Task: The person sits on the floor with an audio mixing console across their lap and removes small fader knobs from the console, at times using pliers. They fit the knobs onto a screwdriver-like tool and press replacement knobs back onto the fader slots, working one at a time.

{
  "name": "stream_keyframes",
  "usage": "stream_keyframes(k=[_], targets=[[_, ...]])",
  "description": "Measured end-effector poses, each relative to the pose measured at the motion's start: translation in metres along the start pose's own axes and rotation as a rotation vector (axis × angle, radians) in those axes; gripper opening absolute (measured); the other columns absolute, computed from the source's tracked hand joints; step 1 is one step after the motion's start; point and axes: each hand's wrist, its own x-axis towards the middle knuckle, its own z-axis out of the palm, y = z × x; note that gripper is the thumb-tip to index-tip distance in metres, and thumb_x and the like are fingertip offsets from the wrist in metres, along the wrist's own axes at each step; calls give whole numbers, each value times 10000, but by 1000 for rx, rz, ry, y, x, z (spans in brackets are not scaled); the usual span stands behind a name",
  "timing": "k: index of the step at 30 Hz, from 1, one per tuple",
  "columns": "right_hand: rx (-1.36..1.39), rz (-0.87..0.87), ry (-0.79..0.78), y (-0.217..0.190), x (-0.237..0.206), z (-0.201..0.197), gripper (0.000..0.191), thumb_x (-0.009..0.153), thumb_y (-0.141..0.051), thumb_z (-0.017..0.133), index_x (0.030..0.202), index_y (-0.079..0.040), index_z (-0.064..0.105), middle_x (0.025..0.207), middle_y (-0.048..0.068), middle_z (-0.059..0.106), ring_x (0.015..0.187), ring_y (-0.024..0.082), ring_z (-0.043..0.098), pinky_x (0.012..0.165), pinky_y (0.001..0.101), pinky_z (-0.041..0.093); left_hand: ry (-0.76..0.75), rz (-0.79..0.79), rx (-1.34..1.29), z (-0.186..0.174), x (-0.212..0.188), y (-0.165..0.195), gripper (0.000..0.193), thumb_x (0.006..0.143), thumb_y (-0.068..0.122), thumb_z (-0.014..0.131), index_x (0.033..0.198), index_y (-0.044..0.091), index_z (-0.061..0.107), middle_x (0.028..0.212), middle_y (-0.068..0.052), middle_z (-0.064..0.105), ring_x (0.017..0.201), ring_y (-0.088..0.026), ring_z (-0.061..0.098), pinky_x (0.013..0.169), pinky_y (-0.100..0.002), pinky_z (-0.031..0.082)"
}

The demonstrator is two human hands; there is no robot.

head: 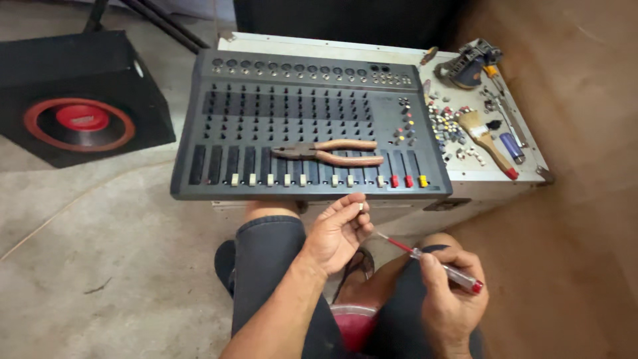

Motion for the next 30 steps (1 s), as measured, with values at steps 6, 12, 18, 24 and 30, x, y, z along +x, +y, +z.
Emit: stream_keyframes(k=[6,12,18,24,30], targets=[[-89,41,-108,-10,-4,4,188,937,-12,687,1118,32,712,948,74,733,816,94,673,748,212,533,-38,-27,34,-3,-3,-5,137,1031,79,613,1157,53,663,1028,-72,711,877,-158,698,830,-334,610],[-239,-137,-216,-32,-2,18,166,923,16,691,1084,44,718,953,81,744,836,107,691,743,207,537,-67,-71,14,-1,-5,-6,143,1025,84,616,1149,38,670,1038,-86,719,880,-159,705,832,-337,621],[-282,-192,-233,-40,0,25,174,894,30,702,1067,31,722,938,87,738,798,114,679,701,221,526,-67,-99,53,3,-8,-3,164,1024,70,613,1169,23,674,1051,-102,723,887,-156,712,839,-341,627],[-374,-276,-250,-45,2,28,173,871,35,719,1042,19,720,937,96,736,790,132,693,713,232,540,-76,-64,68,4,-8,-5,157,1015,53,634,1165,36,678,1048,-99,721,879,-143,710,841,-329,628],[-418,-317,-284,-49,1,31,179,857,44,718,1034,17,711,959,117,742,832,183,724,764,268,562,-21,-26,92,-2,-5,-7,127,1002,67,645,1118,30,682,1055,-105,730,870,-143,713,840,-337,634]])
